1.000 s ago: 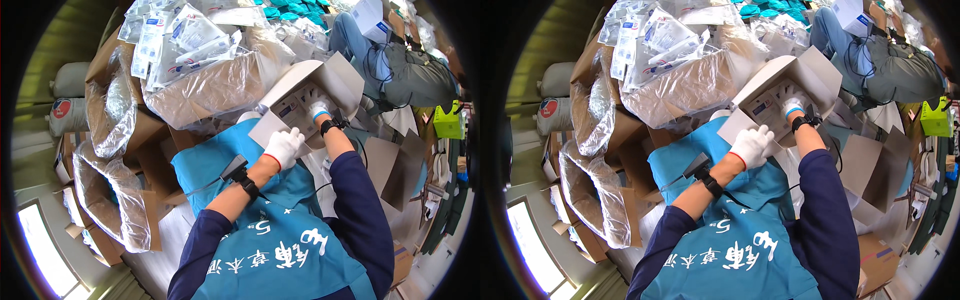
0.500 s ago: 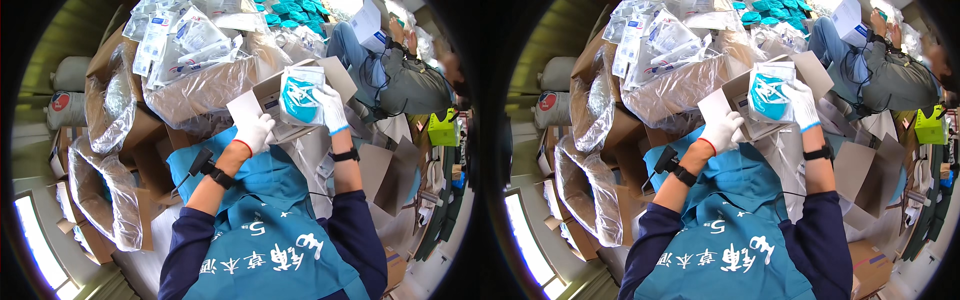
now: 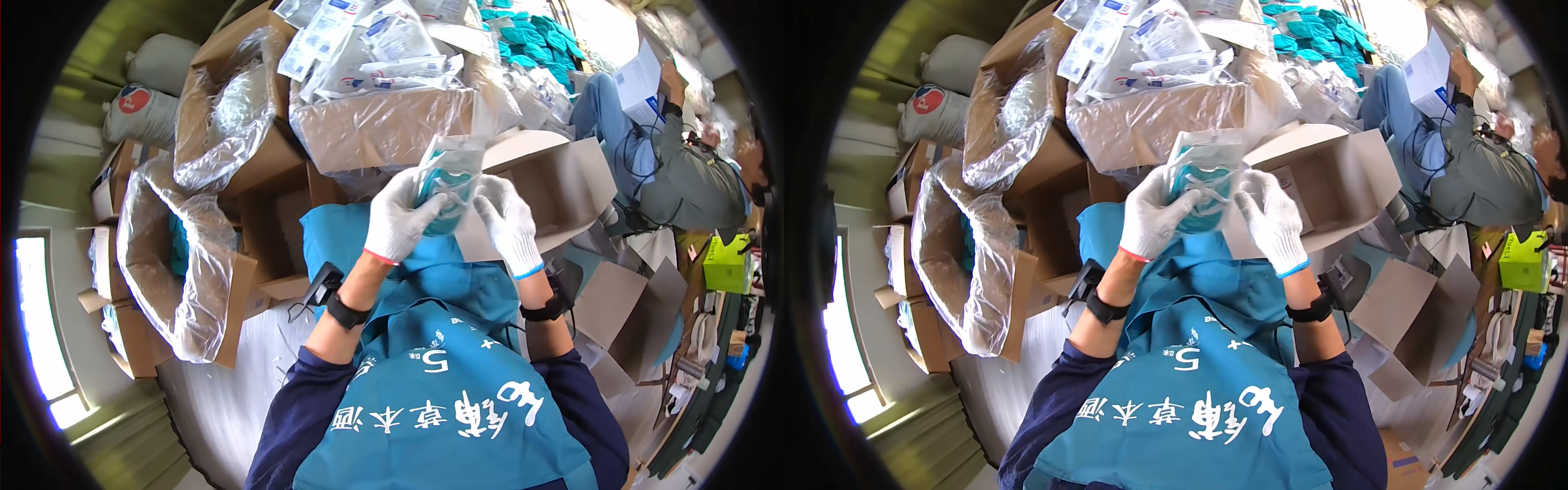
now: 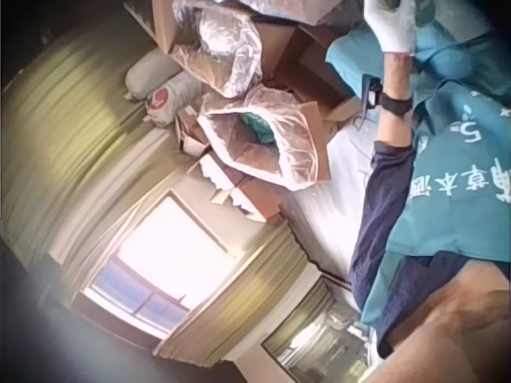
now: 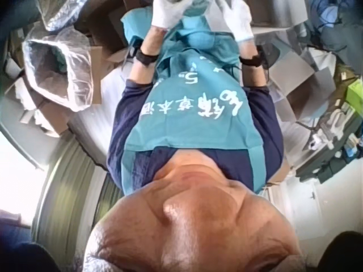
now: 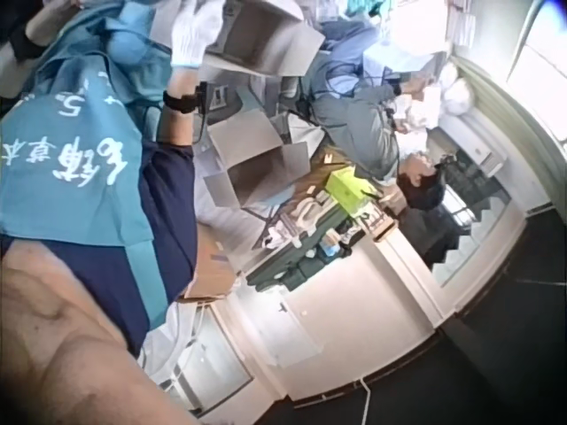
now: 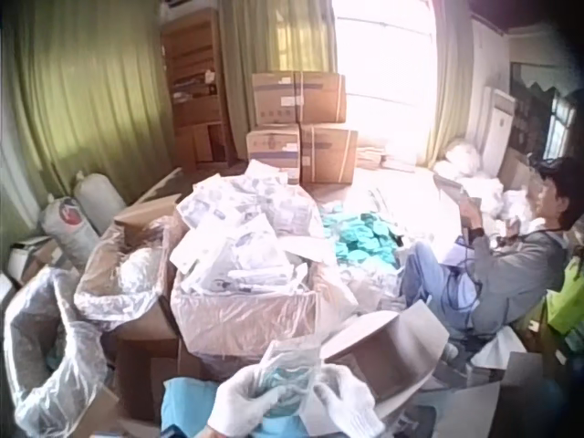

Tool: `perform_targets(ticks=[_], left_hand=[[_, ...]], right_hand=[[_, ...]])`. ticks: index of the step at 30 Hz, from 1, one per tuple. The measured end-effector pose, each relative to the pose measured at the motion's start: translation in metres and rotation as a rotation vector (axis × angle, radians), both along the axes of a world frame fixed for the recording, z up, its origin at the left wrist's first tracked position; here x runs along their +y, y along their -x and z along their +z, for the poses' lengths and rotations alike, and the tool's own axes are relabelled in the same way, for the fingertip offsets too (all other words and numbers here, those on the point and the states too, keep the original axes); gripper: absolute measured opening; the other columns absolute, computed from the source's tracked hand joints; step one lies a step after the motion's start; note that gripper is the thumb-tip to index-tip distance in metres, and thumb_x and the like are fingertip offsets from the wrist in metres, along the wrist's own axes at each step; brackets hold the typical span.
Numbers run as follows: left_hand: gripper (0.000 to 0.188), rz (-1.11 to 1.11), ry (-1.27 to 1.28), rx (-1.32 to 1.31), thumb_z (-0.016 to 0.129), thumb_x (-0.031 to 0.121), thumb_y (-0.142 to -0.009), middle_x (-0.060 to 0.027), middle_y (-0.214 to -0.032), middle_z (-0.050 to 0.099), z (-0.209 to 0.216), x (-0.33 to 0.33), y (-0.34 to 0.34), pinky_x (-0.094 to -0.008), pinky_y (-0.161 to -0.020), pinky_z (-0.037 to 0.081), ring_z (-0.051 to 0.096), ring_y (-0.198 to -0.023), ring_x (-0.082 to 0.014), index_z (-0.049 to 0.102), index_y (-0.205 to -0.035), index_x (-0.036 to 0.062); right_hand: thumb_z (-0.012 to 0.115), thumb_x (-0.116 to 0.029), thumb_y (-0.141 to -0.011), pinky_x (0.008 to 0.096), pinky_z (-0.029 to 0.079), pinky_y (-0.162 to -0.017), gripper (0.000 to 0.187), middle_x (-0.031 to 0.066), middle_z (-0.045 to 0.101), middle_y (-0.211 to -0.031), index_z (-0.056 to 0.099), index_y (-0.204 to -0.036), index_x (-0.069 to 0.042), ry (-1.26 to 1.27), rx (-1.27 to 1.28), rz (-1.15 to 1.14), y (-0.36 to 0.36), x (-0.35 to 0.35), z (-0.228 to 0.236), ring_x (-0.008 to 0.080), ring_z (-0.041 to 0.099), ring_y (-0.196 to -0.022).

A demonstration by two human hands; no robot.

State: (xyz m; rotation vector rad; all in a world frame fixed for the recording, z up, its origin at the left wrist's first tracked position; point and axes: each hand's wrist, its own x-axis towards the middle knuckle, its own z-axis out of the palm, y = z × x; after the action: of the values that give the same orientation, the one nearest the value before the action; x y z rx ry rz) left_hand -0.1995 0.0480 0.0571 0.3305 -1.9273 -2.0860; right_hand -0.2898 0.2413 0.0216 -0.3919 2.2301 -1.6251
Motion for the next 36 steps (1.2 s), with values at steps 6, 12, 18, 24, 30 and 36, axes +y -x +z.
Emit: perform_targets(ticks=[6, 12, 18, 24, 30, 36], left_hand=[[0.039, 0.160, 0.991, 0.226, 0.076, 0.003, -0.076, -0.0092, -0.107, 0.069, 0.027, -0.024, -0.049, -0.0383, -0.084, 0.052, 0.065, -0.097, -0.0286, 0.073, -0.115, 0.0102], [0.041, -0.103, 1.461, 0.209, 0.066, 0.015, -0.079, -0.0080, -0.115, 0.065, 0.013, -0.019, -0.104, -0.0405, -0.086, 0.048, 0.062, -0.103, -0.0248, 0.069, -0.120, 0.0091], [0.050, -0.232, 1.178, -0.262, 0.081, 0.018, -0.071, -0.0114, -0.121, 0.062, 0.007, -0.004, -0.161, -0.0459, -0.091, 0.046, 0.059, -0.109, -0.0342, 0.066, -0.118, 0.0068], [0.040, 0.235, 1.131, -0.223, 0.078, 0.019, -0.078, -0.0131, -0.112, 0.066, -0.021, -0.031, -0.174, -0.0435, -0.094, 0.045, 0.061, -0.105, -0.0341, 0.067, -0.114, 0.0081], [0.010, 0.154, 1.076, -0.331, 0.074, 0.013, -0.080, -0.0107, -0.087, 0.065, -0.036, -0.054, -0.173, -0.0424, -0.080, 0.047, 0.063, -0.089, -0.0320, 0.068, -0.086, 0.0087], [0.012, -0.010, 0.805, -0.388, 0.069, 0.014, -0.086, -0.0177, -0.087, 0.065, -0.042, -0.057, -0.183, -0.0451, -0.077, 0.050, 0.064, -0.089, -0.0377, 0.069, -0.091, 0.0028]], right_hand=[[0.051, -0.056, -0.101, 0.0278, 0.055, -0.063, 0.063, 0.0090, 0.071, -0.090, 0.063, -0.112, 0.005, 0.533, -0.683, 0.058, -0.005, -0.015, 0.021, 0.0155, 0.069, -0.073], [0.068, -0.014, -0.091, 0.0268, 0.052, -0.071, 0.025, 0.0048, 0.071, -0.091, 0.070, -0.111, 0.001, 0.262, -0.271, 0.215, -0.027, -0.044, 0.027, 0.0107, 0.062, -0.077], [0.062, -0.015, -0.090, 0.0360, 0.055, -0.083, 0.023, 0.0154, 0.073, -0.104, 0.073, -0.107, -0.005, 0.016, 0.188, 0.436, -0.074, -0.076, -0.022, 0.0313, 0.070, -0.094], [0.065, -0.005, -0.087, 0.0362, 0.056, -0.078, 0.016, 0.0152, 0.073, -0.100, 0.071, -0.102, -0.007, -0.011, 0.088, 0.498, -0.113, -0.096, -0.022, 0.0327, 0.071, -0.089], [0.070, -0.002, -0.082, 0.0344, 0.055, -0.075, 0.015, 0.0113, 0.070, -0.096, 0.071, -0.096, -0.007, 0.195, 0.332, 0.552, -0.114, -0.107, -0.033, 0.0319, 0.070, -0.086], [0.078, -0.009, -0.079, 0.0370, 0.052, -0.067, 0.011, 0.0082, 0.065, -0.085, 0.070, -0.087, -0.008, 0.057, 0.387, 0.590, -0.127, -0.108, -0.024, 0.0305, 0.067, -0.077]])
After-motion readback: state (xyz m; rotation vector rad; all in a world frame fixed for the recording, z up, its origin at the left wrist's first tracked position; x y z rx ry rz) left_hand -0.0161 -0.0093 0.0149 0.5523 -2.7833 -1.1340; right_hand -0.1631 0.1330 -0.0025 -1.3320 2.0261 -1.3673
